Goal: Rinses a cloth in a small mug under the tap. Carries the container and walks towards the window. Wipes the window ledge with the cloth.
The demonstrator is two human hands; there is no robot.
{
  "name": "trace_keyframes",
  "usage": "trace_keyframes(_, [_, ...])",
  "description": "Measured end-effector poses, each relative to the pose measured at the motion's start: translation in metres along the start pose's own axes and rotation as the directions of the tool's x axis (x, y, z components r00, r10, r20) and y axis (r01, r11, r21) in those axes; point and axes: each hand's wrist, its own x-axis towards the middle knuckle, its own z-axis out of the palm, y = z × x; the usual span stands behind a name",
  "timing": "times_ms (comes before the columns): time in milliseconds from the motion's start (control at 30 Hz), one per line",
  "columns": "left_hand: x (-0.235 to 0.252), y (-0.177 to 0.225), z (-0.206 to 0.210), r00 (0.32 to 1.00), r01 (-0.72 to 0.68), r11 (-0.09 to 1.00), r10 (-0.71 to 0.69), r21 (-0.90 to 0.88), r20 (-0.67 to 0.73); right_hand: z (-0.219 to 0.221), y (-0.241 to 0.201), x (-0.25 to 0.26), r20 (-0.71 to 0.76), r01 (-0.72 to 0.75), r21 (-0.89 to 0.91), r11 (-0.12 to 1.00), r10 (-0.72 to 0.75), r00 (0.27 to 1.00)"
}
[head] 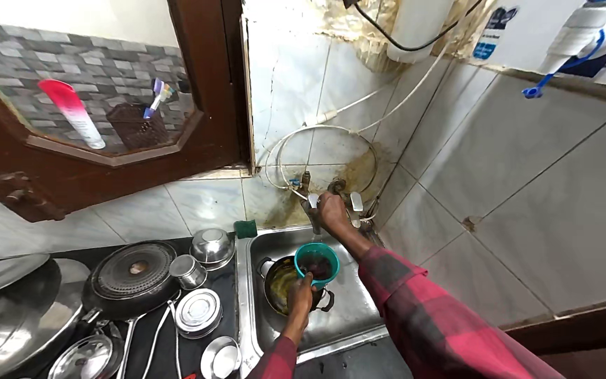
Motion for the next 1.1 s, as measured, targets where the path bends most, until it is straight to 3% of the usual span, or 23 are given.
trace_keyframes(333, [-0.007, 0.002, 0.009, 0.999, -0.039, 0.999, 0.039, 0.002, 0.020, 0.005, -0.005, -0.008, -0.028, -0.053, 0.051, 0.997, 0.054, 0.998])
trace_keyframes(600, [-0.020, -0.005, 0.006, 1.000, -0.026, 0.998, 0.026, -0.063, 0.006, -0.001, 0.019, 0.007, 0.086, 0.115, 0.016, 0.993, -0.116, 0.990])
trace_keyframes(767, [-0.031, -0.012, 0.002, 1.000, -0.024, 0.998, 0.023, -0.052, -0.012, 0.004, -0.006, -0.008, -0.001, -0.082, 0.124, 0.989, 0.083, 0.997])
trace_keyframes(867, [-0.035, -0.017, 0.000, 1.000, -0.030, 0.998, 0.029, -0.053, -0.007, 0.004, -0.010, -0.011, -0.004, -0.106, 0.126, 0.986, 0.108, 0.994])
trace_keyframes(933, [-0.038, -0.022, 0.000, 0.999, -0.033, 0.997, 0.032, -0.074, -0.009, 0.004, 0.002, -0.003, 0.020, -0.067, 0.149, 0.987, 0.064, 0.998])
trace_keyframes(1100, [-0.058, -0.028, -0.012, 0.999, -0.036, 0.998, 0.036, -0.050, -0.013, 0.001, 0.052, 0.012, 0.073, 0.211, 0.285, 0.935, -0.241, 0.968])
